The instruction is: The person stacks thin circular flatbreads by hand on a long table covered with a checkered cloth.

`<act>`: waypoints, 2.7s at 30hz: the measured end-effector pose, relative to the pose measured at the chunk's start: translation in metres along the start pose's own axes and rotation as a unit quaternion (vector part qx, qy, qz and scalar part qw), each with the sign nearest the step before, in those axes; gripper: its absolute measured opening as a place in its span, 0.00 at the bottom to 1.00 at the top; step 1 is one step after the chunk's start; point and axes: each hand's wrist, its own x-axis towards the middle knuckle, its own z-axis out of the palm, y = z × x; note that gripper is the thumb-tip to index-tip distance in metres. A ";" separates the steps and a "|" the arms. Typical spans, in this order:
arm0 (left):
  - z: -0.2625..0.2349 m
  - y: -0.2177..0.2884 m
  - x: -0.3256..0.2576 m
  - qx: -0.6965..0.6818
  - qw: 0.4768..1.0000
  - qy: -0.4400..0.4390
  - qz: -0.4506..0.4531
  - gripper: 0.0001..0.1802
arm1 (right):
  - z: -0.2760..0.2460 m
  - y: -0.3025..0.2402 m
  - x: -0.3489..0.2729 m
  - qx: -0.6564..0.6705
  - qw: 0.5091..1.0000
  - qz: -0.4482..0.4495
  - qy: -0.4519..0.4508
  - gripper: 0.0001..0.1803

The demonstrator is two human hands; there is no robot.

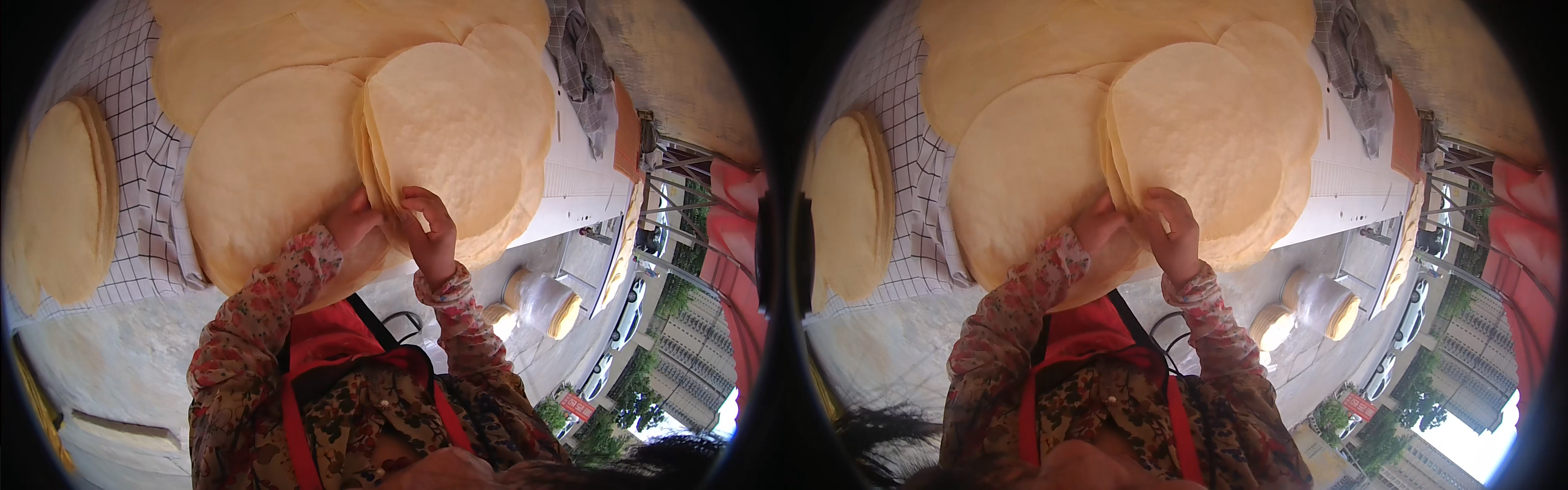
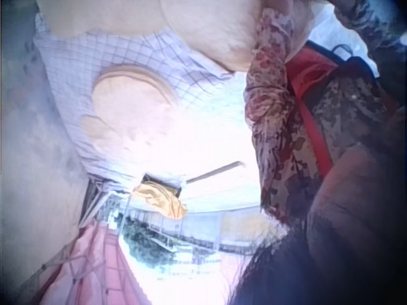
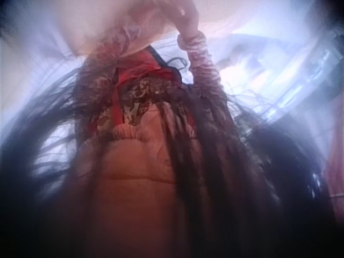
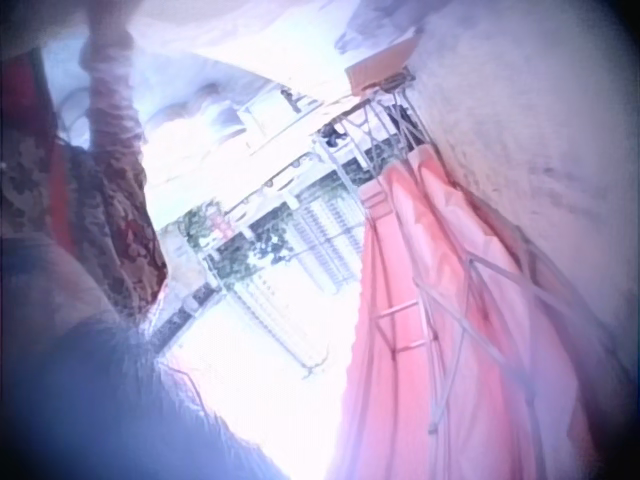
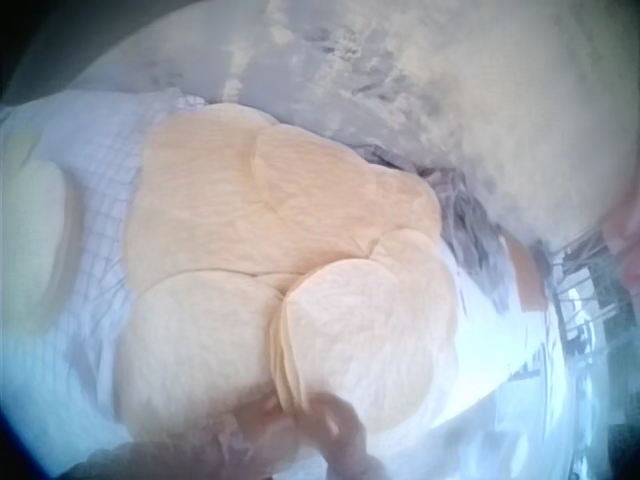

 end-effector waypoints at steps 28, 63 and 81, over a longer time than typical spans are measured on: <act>0.017 -0.011 0.004 0.073 0.991 0.057 0.099 0.32 | -0.012 0.013 -0.028 -0.206 0.966 -0.143 0.067 0.06; 0.017 -0.022 0.012 0.172 0.959 0.204 0.100 0.18 | 0.009 0.029 -0.056 -0.344 0.934 -0.042 0.084 0.31; 0.021 -0.006 0.001 0.109 0.985 0.134 0.025 0.19 | -0.006 0.003 -0.049 -0.282 0.952 -0.114 -0.045 0.35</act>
